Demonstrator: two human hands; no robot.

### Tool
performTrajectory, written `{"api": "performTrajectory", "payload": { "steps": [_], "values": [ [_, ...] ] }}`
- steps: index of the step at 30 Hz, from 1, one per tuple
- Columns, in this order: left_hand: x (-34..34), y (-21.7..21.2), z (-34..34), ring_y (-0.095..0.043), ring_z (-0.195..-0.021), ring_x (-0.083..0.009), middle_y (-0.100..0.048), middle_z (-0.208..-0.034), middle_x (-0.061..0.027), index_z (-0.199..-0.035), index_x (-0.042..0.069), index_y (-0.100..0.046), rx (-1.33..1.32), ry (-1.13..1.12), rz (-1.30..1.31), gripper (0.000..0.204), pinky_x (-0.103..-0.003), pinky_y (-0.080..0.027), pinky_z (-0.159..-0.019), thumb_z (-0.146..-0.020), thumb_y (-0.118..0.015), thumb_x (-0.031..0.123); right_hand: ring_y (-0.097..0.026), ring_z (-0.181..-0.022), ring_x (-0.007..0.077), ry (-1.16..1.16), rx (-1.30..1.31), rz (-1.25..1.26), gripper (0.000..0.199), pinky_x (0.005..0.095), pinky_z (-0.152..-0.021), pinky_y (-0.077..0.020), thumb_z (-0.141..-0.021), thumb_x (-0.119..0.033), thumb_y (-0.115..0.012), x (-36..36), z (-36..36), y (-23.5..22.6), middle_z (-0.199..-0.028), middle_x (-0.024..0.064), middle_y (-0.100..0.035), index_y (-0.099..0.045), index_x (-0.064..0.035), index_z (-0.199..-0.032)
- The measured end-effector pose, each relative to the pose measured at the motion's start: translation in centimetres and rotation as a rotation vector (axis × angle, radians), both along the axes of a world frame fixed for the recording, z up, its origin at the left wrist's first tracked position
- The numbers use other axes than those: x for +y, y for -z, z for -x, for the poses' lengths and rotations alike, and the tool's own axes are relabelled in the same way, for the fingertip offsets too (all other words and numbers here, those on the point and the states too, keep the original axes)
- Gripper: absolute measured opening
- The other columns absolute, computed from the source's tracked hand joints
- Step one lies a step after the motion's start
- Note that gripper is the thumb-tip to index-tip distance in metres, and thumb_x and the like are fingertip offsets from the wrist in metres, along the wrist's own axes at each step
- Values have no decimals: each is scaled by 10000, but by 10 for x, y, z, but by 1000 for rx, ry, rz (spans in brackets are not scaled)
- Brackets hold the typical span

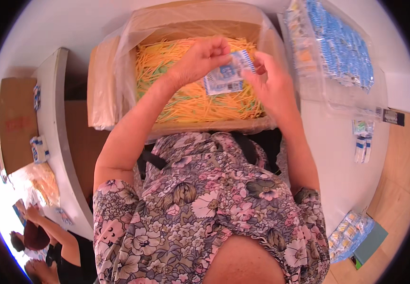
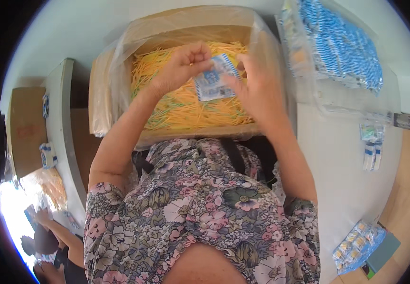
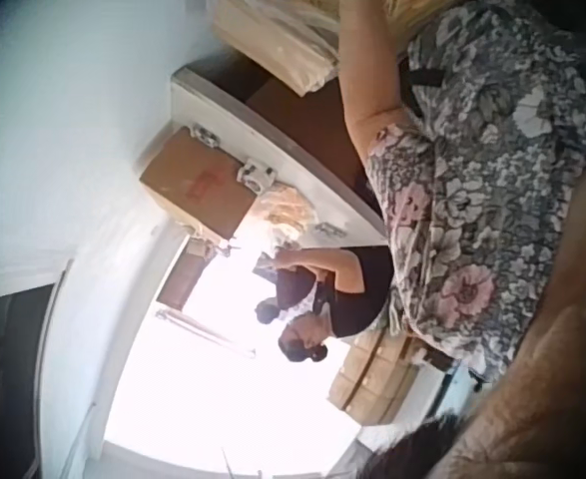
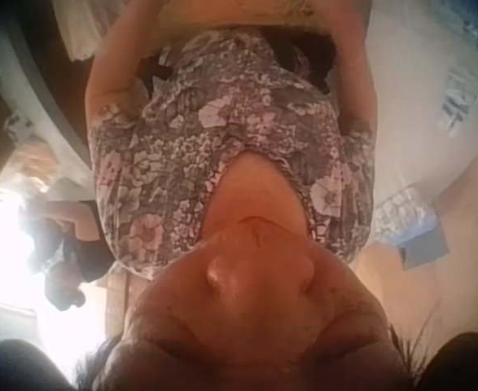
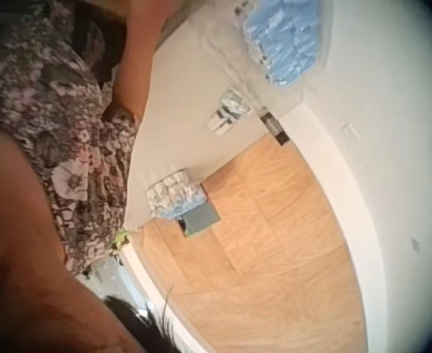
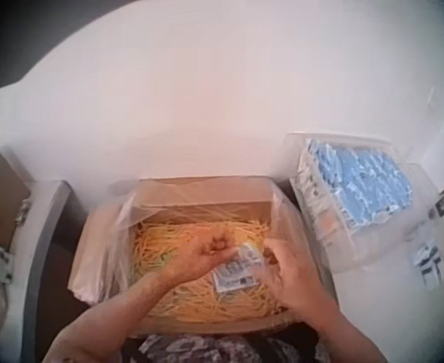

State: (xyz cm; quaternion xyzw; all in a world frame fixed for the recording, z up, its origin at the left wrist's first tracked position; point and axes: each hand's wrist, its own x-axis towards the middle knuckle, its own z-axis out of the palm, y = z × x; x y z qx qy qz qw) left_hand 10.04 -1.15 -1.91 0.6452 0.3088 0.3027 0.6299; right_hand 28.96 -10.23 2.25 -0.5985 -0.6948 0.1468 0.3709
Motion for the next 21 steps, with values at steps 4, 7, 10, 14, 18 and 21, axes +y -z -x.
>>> {"api": "performTrajectory", "payload": {
  "steps": [4, 7, 10, 14, 18, 21],
  "values": [
    [0, -18, 33, -527, -722, -34, -611, -802, 29, -891, 17, -620, -78, -24, 29, 112, -210, -449, -666, -908, -586, 123, -504, -633, 70, -144, 181, 237, 158, 251, -589, -444, -877, -135, -616, 40, 23, 3, -653, 18, -523, -594, 14, -925],
    [7, -10, 74, -523, -728, -34, -614, -806, 32, -964, 1, -637, 58, -154, -117, 164, -202, -439, -663, -923, -569, 144, -530, -652, 100, -253, 256, 340, 182, 279, -615, -453, -878, -163, -611, 57, 52, 22, -699, 50, -574, -598, 15, -914],
    [7, 3, 114, -500, -721, -23, -584, -763, 53, -935, 1, -639, 122, -447, -228, 163, -193, -424, -643, -918, -578, 150, -601, -754, 241, -502, -11, 402, 203, 361, -682, -477, -857, -197, -608, 63, 76, 49, -823, 144, -624, -612, 4, -886],
    [7, 17, 144, -494, -720, -23, -592, -772, 52, -881, 0, -641, -83, -794, -254, 157, -181, -415, -651, -912, -589, 145, -603, -821, 353, -622, -440, 228, 189, 417, -717, -488, -828, -170, -593, 84, 118, 82, -849, 193, -617, -623, 15, -850],
    [7, 20, 152, -536, -756, -48, -634, -860, 12, -915, 1, -636, -432, -962, -227, 153, -196, -435, -701, -920, -578, 142, -582, -878, 334, -522, -419, 292, 181, 411, -769, -478, -804, -172, -613, 104, 154, 96, -857, 161, -592, -608, 3, -851],
    [12, 16, 152, -560, -802, -65, -644, -899, -3, -959, 12, -631, -631, -1019, -130, 149, -217, -446, -742, -923, -568, 142, -595, -851, 346, -443, -415, -114, 172, 431, -796, -481, -756, -110, -567, 127, 160, 113, -824, 170, -607, -655, 11, -839]
  ]
}}
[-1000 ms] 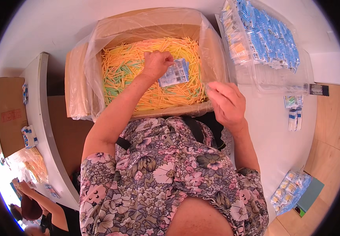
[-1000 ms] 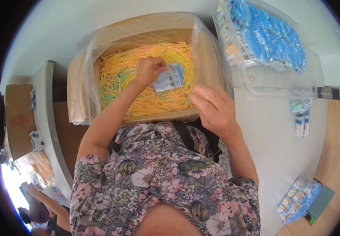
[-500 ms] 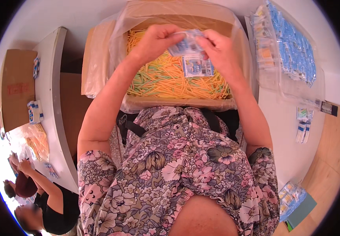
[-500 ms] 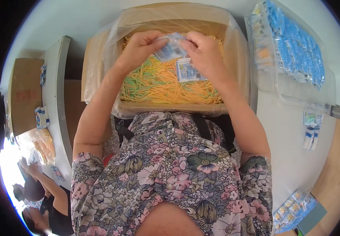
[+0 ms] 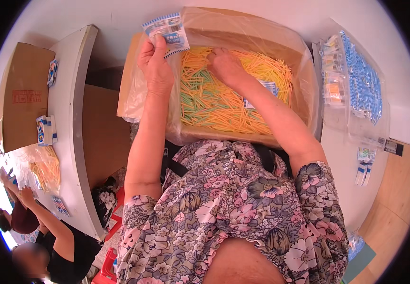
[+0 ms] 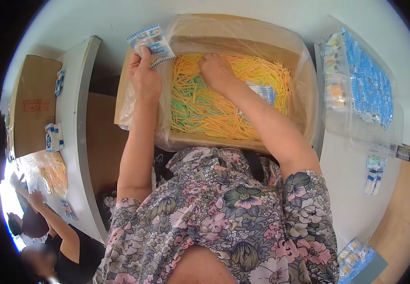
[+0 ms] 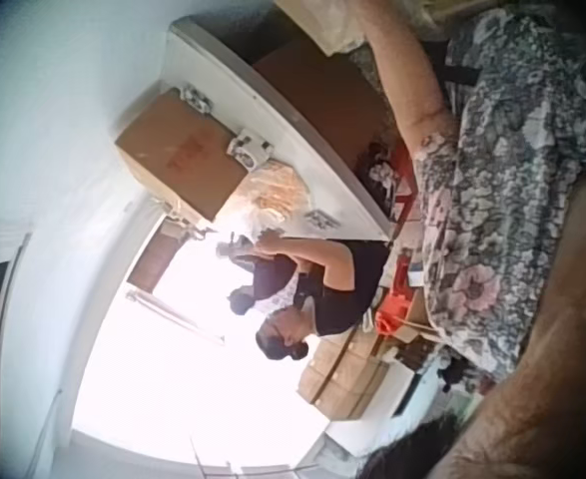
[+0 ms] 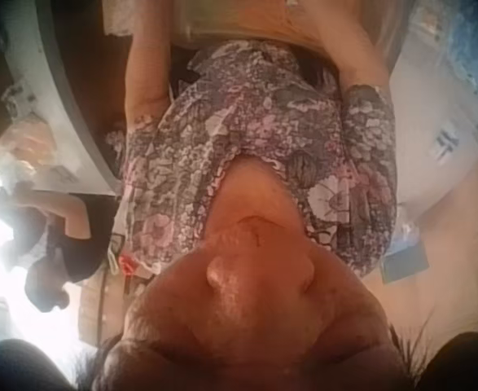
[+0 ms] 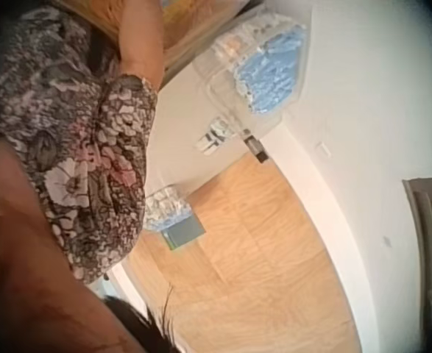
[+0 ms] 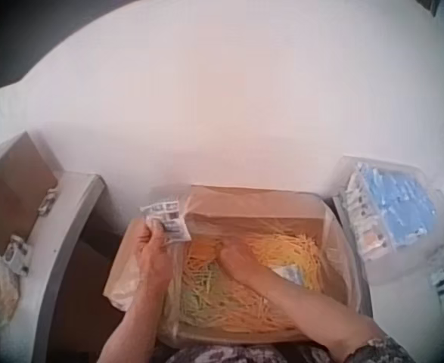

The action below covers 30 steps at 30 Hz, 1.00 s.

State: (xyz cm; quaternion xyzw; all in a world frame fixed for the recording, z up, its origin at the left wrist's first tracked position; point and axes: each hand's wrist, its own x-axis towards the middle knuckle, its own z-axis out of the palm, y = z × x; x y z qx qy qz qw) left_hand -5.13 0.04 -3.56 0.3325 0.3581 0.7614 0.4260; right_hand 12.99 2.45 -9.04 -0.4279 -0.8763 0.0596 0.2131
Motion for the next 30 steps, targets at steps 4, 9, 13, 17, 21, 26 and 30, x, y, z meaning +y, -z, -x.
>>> {"api": "performTrajectory", "payload": {
  "steps": [4, 9, 13, 17, 21, 26, 30],
  "values": [
    [-4, 2, 7, -569, -836, -77, -647, -937, -16, -981, 16, -627, -104, -5, -20, 161, -231, -443, -783, -925, -559, 150, -575, -934, 318, -115, -156, 48, 181, 436, -796, -477, -749, -90, -541, 14, 21, 0, -897, 163, -607, -661, -11, -860],
    [-3, -2, 1, -576, -861, -86, -647, -963, -25, -996, 12, -627, -131, 17, -6, 178, -245, -446, -807, -925, -562, 162, -481, -1143, 342, 59, 187, -25, 315, 393, -949, -396, -828, -54, -456, 41, 67, 41, -1181, 191, -552, -590, -37, -1113],
    [-4, 1, 0, -579, -862, -90, -648, -966, -29, -1014, 8, -624, -145, 40, 9, 189, -253, -449, -811, -924, -564, 162, -423, -1227, 324, 14, 105, -150, 384, 369, -1031, -318, -852, -41, -427, 46, 87, 50, -1285, 178, -503, -518, -48, -1224],
    [-5, 2, 0, -576, -872, -105, -639, -972, -30, -1019, 20, -611, -133, 70, 14, 165, -270, -449, -815, -928, -548, 141, -464, -1196, 282, -106, 534, 206, 357, 374, -1018, -351, -879, -65, -449, 48, 91, 45, -1273, 142, -521, -513, -46, -1230],
    [-2, 1, -6, -571, -884, -114, -630, -974, -30, -1016, 29, -598, -123, 82, 10, 143, -283, -451, -811, -933, -529, 123, -504, -1166, 239, -250, 951, 551, 334, 380, -1005, -385, -906, -89, -470, 46, 83, 34, -1262, 107, -538, -507, -43, -1235],
    [-8, 0, 1, -575, -839, -86, -649, -943, -28, -982, 15, -624, -136, 35, 12, 161, -259, -451, -789, -927, -559, 152, -609, -960, 273, -78, 26, 425, 221, 393, -833, -468, -885, -103, -507, 9, 37, -42, -1027, 166, -641, -588, 2, -1063],
    [-6, -1, -2, -573, -835, -83, -648, -937, -25, -976, 15, -624, -88, 54, -2, 161, -257, -449, -784, -927, -560, 155, -652, -803, 250, 30, -178, 615, 193, 352, -681, -490, -882, -148, -535, 7, 7, -29, -838, 158, -671, -601, 24, -940]
  ]
}}
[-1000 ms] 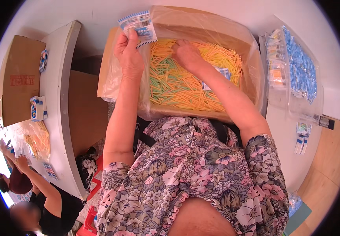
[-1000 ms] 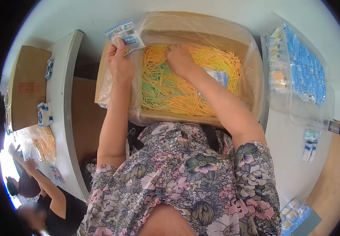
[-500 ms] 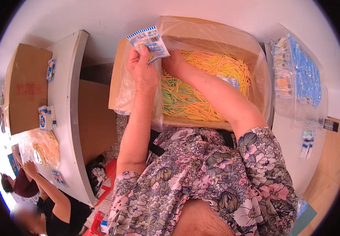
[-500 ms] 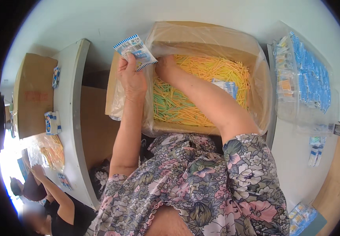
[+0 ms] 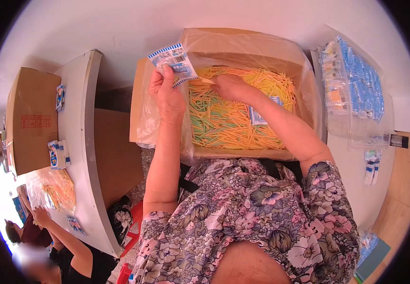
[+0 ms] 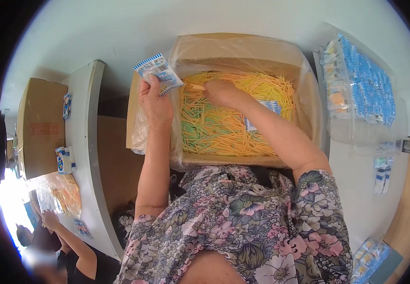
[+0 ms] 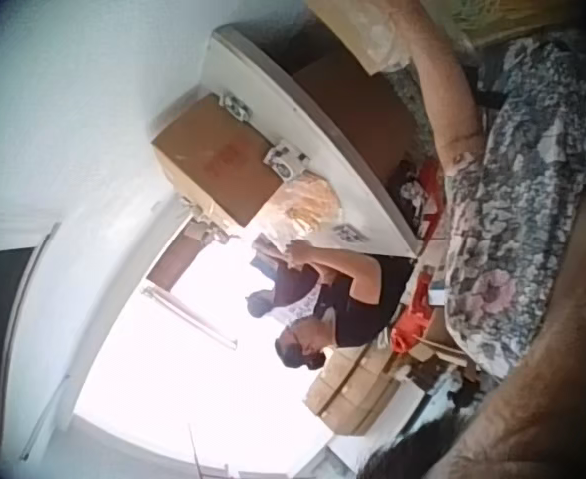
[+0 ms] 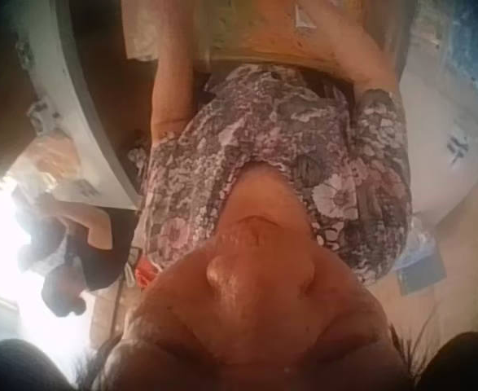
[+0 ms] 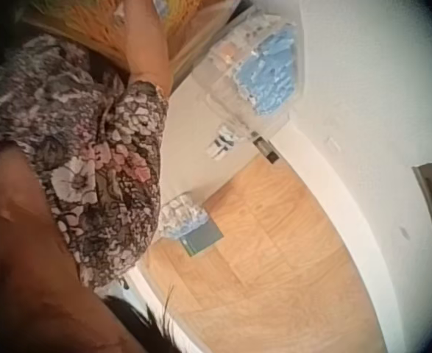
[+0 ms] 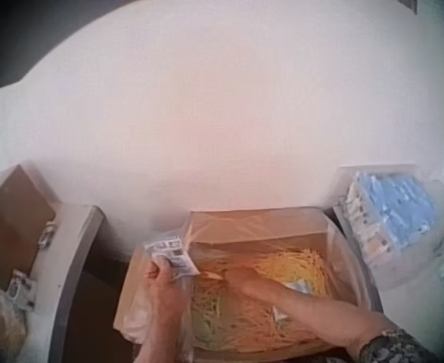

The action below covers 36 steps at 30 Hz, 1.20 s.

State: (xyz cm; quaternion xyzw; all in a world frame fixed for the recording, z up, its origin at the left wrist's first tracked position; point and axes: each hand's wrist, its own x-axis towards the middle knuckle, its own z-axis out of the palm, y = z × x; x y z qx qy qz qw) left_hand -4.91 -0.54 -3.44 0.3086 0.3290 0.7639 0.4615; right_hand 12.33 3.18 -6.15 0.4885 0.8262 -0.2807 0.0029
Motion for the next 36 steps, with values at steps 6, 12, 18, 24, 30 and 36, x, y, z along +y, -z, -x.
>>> {"api": "performTrajectory", "payload": {
  "steps": [6, 12, 18, 24, 30, 36],
  "values": [
    [2, 2, -3, -573, -832, -83, -650, -930, -26, -963, 13, -625, 28, 13, 10, 173, -253, -448, -783, -926, -562, 171, -656, -670, 180, 265, 670, 746, 235, 294, -568, -489, -924, -228, -527, 16, -2, 17, -745, 89, -660, -605, -15, -862],
    [1, 2, 0, -571, -823, -84, -648, -921, -26, -964, 8, -627, 54, 10, 10, 177, -252, -447, -783, -925, -563, 169, -644, -634, 185, 453, 689, 866, 242, 298, -530, -517, -942, -246, -508, 19, -9, 17, -725, 73, -640, -587, -40, -842],
    [0, 5, -2, -568, -820, -83, -648, -920, -28, -964, 2, -625, 85, 25, 30, 179, -254, -448, -785, -922, -565, 165, -637, -679, 232, 549, 995, 1176, 198, 370, -580, -541, -929, -213, -527, 0, 16, 40, -775, 101, -614, -554, -19, -960],
    [-1, 2, -11, -569, -817, -86, -648, -914, -29, -960, 2, -624, 110, 39, 27, 183, -254, -450, -780, -920, -568, 172, -615, -726, 190, 638, 1169, 930, 154, 391, -679, -562, -951, -189, -486, 45, 22, 40, -763, 28, -568, -565, -57, -951],
    [-6, 7, -3, -561, -859, -88, -642, -949, -36, -921, 4, -638, 162, 254, 140, 172, -251, -437, -797, -907, -589, 169, -598, -806, 147, 494, 1222, 765, 202, 346, -721, -545, -958, -216, -480, -2, 6, -5, -886, 45, -596, -570, -40, -997],
    [-24, -18, -36, -525, -929, -98, -580, -1036, 15, -926, 20, -656, 637, 730, 79, 96, -258, -418, -812, -858, -618, 75, -579, -811, 101, 386, 1491, 663, 379, 242, -788, -487, -957, -284, -505, -33, -23, -38, -904, 41, -600, -483, -10, -1217]
  ]
}}
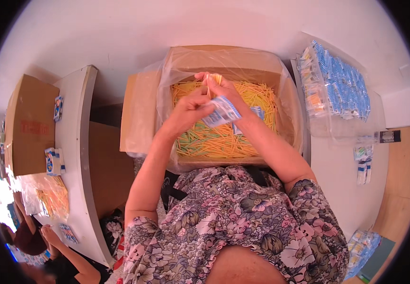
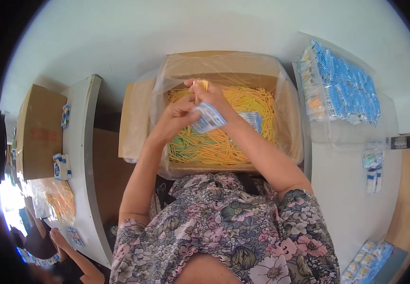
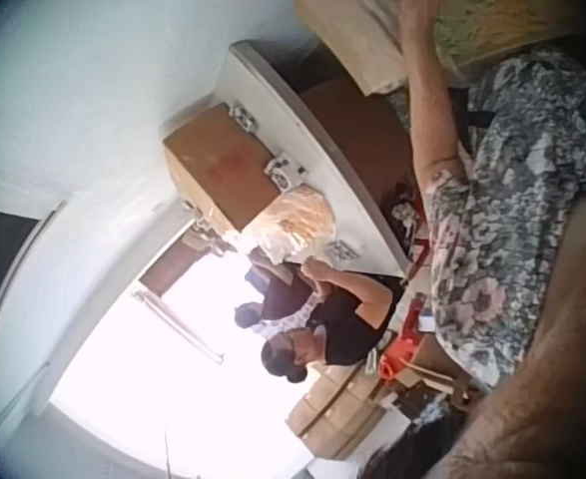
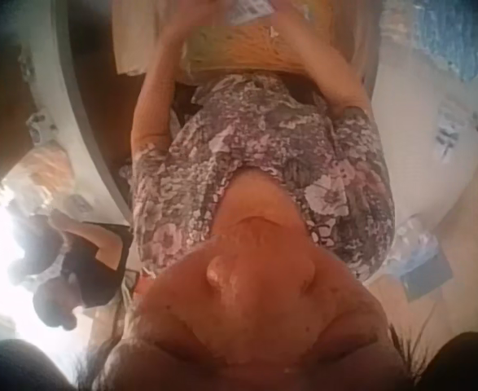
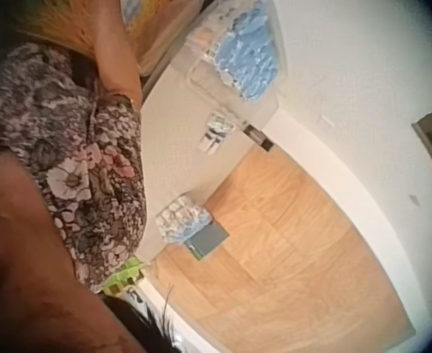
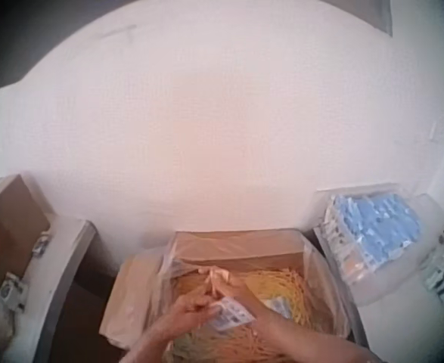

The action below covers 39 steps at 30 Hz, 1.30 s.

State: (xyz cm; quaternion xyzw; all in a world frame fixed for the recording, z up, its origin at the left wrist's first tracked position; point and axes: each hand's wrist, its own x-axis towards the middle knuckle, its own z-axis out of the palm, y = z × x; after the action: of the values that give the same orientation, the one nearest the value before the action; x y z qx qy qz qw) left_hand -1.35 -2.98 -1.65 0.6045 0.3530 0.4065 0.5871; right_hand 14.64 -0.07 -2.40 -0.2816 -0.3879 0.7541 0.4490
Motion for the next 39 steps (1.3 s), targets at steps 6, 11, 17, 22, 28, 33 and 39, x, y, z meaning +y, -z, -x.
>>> {"api": "performTrajectory", "payload": {
  "steps": [6, 11, 17, 22, 28, 33, 39],
  "values": [
    [-10, 3, -26, -517, -891, -88, -565, -965, 2, -903, -8, -648, 46, 73, -111, 84, -251, -424, -773, -835, -640, 40, -556, -834, 69, 137, -346, -298, 520, 212, -780, -448, -950, -241, -529, -10, -20, 33, -907, 31, -596, -319, -16, -1370],
    [-27, 7, -36, -534, -832, -98, -583, -906, -5, -889, -21, -649, 12, 45, -78, 83, -257, -442, -728, -828, -649, 35, -547, -869, 82, 215, -491, -515, 510, 218, -836, -422, -937, -233, -556, -27, -32, 25, -925, 8, -588, -368, -28, -1365],
    [-29, 13, -44, -571, -815, -121, -613, -869, -42, -894, 8, -668, 104, 38, -251, 88, -256, -456, -718, -811, -667, 37, -547, -867, 118, 213, -311, -472, 275, 261, -788, -433, -847, -294, -669, -37, -44, -3, -929, 19, -590, -652, -23, -895],
    [-29, 23, -52, -589, -810, -103, -631, -841, -36, -910, 23, -667, 217, 53, -275, 101, -253, -466, -719, -814, -668, 54, -546, -598, 126, 140, -1030, -736, 267, 277, -574, -434, -783, -266, -699, -42, -56, -35, -632, 69, -564, -576, -30, -775],
    [-21, 21, -54, -582, -770, -103, -638, -861, -37, -904, -26, -660, 25, -10, -67, 94, -228, -469, -708, -835, -639, 34, -487, -535, 68, 571, -922, -602, 185, 235, -486, -395, -818, -174, -674, -28, -85, -27, -614, 0, -540, -566, -41, -749],
    [-17, 24, -46, -577, -772, -92, -625, -819, -42, -833, -49, -665, -111, -90, 57, 87, -231, -466, -683, -830, -652, 37, -433, -510, 27, 367, -615, -156, 199, 225, -447, -327, -833, -188, -652, -41, -109, -46, -574, -40, -512, -584, -65, -693],
    [-17, 27, -44, -562, -737, -57, -636, -826, 5, -864, -11, -685, -132, -90, 148, 119, -215, -463, -688, -860, -644, 100, -402, -544, -4, 65, -747, -126, 204, 188, -461, -303, -814, -194, -687, -51, -108, -63, -606, -72, -474, -563, -92, -688]
  ]
}}
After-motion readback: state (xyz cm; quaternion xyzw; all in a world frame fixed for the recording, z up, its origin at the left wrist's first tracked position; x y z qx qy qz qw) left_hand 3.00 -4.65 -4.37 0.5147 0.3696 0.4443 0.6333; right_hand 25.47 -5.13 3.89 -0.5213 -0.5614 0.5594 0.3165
